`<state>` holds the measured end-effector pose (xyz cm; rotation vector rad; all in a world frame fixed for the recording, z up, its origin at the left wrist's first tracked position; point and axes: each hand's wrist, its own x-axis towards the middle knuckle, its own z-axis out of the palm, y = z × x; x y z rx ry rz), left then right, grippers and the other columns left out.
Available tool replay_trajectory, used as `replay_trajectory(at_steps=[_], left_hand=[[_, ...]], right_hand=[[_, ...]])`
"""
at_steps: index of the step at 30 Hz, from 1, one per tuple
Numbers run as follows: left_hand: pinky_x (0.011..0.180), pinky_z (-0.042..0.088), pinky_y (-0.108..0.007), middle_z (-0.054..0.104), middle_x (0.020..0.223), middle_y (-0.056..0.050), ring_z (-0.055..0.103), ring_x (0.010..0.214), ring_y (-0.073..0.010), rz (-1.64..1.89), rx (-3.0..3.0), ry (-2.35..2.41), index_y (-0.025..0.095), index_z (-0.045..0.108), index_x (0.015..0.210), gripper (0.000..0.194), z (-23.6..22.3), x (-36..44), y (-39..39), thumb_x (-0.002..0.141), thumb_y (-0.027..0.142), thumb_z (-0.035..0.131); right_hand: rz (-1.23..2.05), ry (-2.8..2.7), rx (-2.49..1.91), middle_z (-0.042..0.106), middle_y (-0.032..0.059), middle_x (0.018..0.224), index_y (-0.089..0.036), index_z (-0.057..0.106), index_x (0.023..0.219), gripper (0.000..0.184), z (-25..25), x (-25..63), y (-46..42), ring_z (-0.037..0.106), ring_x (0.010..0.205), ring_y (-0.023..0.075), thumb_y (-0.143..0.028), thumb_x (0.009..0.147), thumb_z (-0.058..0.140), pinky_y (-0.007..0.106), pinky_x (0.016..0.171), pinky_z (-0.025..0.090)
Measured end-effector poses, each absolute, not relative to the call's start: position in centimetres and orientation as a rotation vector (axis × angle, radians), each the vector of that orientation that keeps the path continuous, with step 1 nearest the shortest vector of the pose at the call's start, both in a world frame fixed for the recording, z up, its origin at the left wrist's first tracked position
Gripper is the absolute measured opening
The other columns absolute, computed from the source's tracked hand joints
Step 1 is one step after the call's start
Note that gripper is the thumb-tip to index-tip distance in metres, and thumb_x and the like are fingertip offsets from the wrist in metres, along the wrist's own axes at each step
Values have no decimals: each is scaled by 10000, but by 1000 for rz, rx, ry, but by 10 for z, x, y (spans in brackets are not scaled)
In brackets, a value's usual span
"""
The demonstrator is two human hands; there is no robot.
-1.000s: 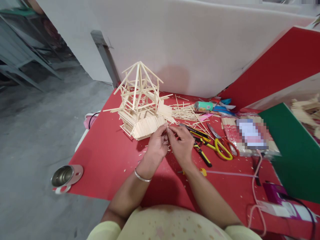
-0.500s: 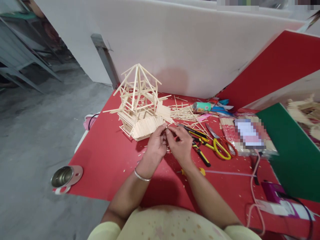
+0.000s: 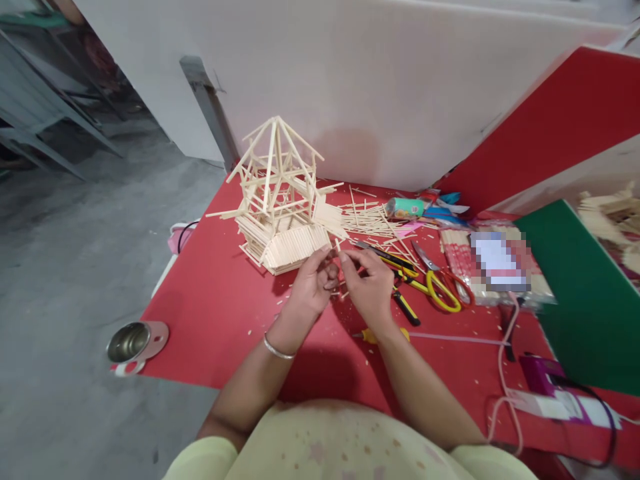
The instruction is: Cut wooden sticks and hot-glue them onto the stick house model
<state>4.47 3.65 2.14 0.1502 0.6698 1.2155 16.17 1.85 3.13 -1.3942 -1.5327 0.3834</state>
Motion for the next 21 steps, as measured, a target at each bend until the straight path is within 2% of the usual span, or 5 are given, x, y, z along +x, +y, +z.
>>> replay_trajectory(at_steps=[3,7,11,16,21], left_hand=[[372,236,-163,672,806,-17,458,472,-35,1248,261,831,132,682,948,345,3,22,13,721,371,782],[418,261,-189,501,556,64,372,434,-53,1328,560,1317,172,675,820,215,-30,-15,-15,748,355,763],[663,446,-269,693,795,-28,578,681,-138,1159,1159,1719,185,733,841,147,-46,-45,-22,805,324,699],[782,455,-332,719,956,-65,628,828,-201,832,1629,1873,199,744,900,180,-37,-59,-12,887,258,575],[780,436,-320,703,1001,-67,639,899,-215,640,1767,1887,220,740,899,205,-31,-51,-6,930,287,549]], right_hand=[[373,-1614,-1480,717,28,839,-222,768,948,215,20,177,0,634,745,155,-347,958,593,282,722,496],[463,-1997,-1638,740,38,904,-243,781,958,236,-5,180,-26,669,845,177,-348,967,570,285,767,475],[495,-2398,-1704,737,53,937,-238,776,942,291,-22,164,-37,664,908,193,-347,998,511,285,760,442],[468,-2512,-1739,734,58,974,-240,765,966,320,-24,155,-33,656,936,199,-378,1017,480,293,765,429],[520,-2447,-1744,746,48,1053,-268,760,1055,326,-17,161,-25,659,989,196,-421,1025,474,294,800,436]])
